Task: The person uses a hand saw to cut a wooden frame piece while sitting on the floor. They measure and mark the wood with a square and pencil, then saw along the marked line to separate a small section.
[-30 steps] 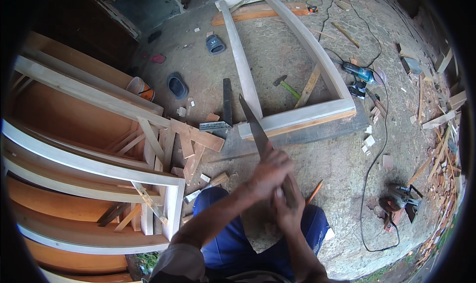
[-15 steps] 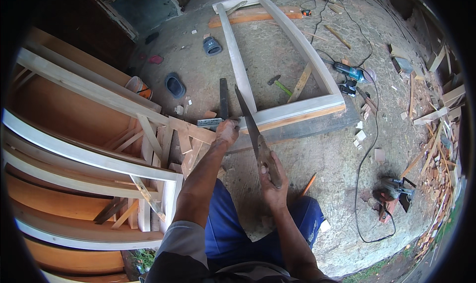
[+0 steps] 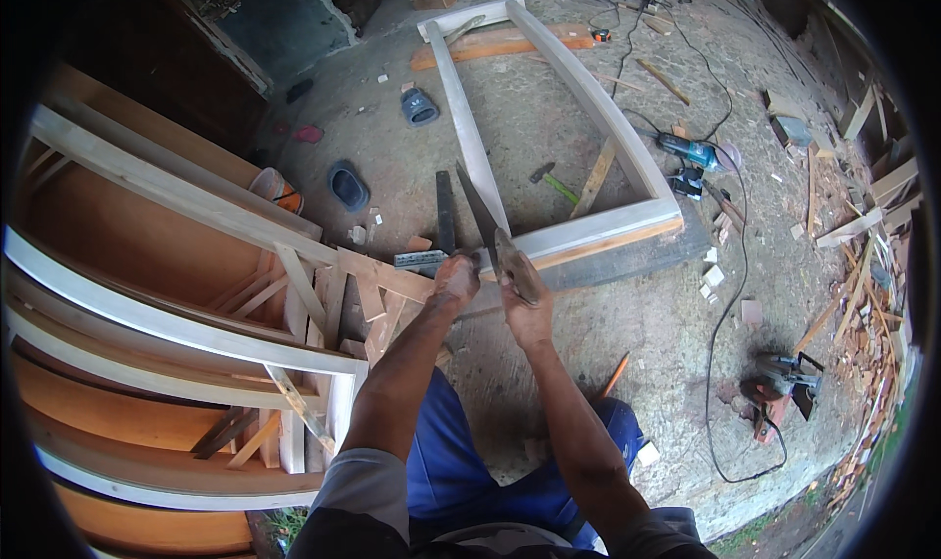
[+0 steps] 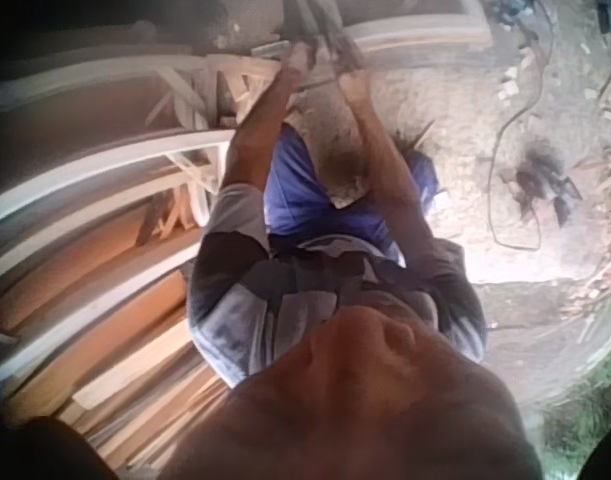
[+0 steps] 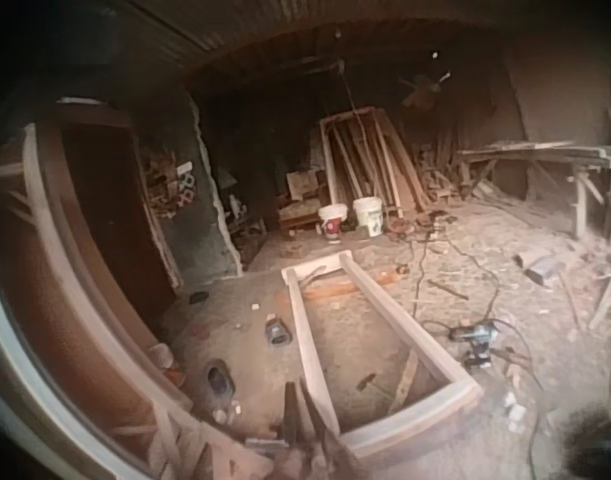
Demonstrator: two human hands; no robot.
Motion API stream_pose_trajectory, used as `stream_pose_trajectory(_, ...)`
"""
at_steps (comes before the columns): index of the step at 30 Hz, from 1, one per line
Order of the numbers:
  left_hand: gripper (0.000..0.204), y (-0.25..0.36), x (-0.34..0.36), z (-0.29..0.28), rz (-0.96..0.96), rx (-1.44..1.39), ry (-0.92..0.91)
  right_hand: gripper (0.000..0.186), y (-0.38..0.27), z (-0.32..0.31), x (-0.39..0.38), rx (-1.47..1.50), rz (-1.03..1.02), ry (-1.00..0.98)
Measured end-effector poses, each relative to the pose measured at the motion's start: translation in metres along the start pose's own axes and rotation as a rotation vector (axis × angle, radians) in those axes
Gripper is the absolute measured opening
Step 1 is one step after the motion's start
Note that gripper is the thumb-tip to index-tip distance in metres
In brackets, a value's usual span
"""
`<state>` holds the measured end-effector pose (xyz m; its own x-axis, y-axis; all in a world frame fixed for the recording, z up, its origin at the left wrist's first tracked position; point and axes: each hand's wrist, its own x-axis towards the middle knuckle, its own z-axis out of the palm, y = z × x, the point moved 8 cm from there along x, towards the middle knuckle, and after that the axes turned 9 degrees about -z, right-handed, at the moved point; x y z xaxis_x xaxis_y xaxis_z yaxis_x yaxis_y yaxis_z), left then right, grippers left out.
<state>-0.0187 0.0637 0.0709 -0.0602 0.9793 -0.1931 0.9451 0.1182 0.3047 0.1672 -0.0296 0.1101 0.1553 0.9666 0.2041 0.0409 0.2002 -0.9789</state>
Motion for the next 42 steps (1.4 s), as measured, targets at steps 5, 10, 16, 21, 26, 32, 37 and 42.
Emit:
stream_pose_trajectory(5, 0.028, -0.014, -0.012, -0.001, 0.062, 0.05, 0.003, 0.047, -0.121, -0.101, -0.191, -0.232, 0.125, -0.135)
stream_pose_trajectory(10, 0.028, -0.019, -0.012, -0.017, -0.043, 0.075, -0.012, 0.047, -0.082, -0.059, -0.132, -0.074, -0.008, -0.095)
stream_pose_trajectory(16, 0.022, -0.023, -0.026, 0.02, -0.109, 0.017, -0.053, 0.039, 0.004, -0.005, -0.047, 0.02, 0.126, -0.078)
stream_pose_trajectory(21, 0.032, -0.026, -0.012, -0.002, 0.005, 0.009, 0.0, 0.05, -0.14, -0.092, -0.182, -0.271, 0.38, -0.196)
stream_pose_trajectory(26, 0.028, 0.002, -0.009, -0.015, -0.017, 0.09, -0.013, 0.038, -0.041, -0.023, -0.058, 0.032, -0.019, -0.007)
stream_pose_trajectory(32, 0.031, -0.014, -0.003, 0.011, -0.031, 0.111, -0.061, 0.042, -0.016, -0.033, -0.088, -0.068, 0.107, -0.073)
stream_pose_trajectory(37, 0.035, -0.033, -0.013, 0.003, -0.022, 0.064, 0.024, 0.045, -0.117, -0.095, -0.211, 0.167, 0.27, -0.076)
stream_pose_trajectory(42, 0.034, 0.01, -0.012, -0.014, -0.069, 0.088, -0.109, 0.038, -0.028, -0.018, -0.026, -0.068, 0.057, -0.022)
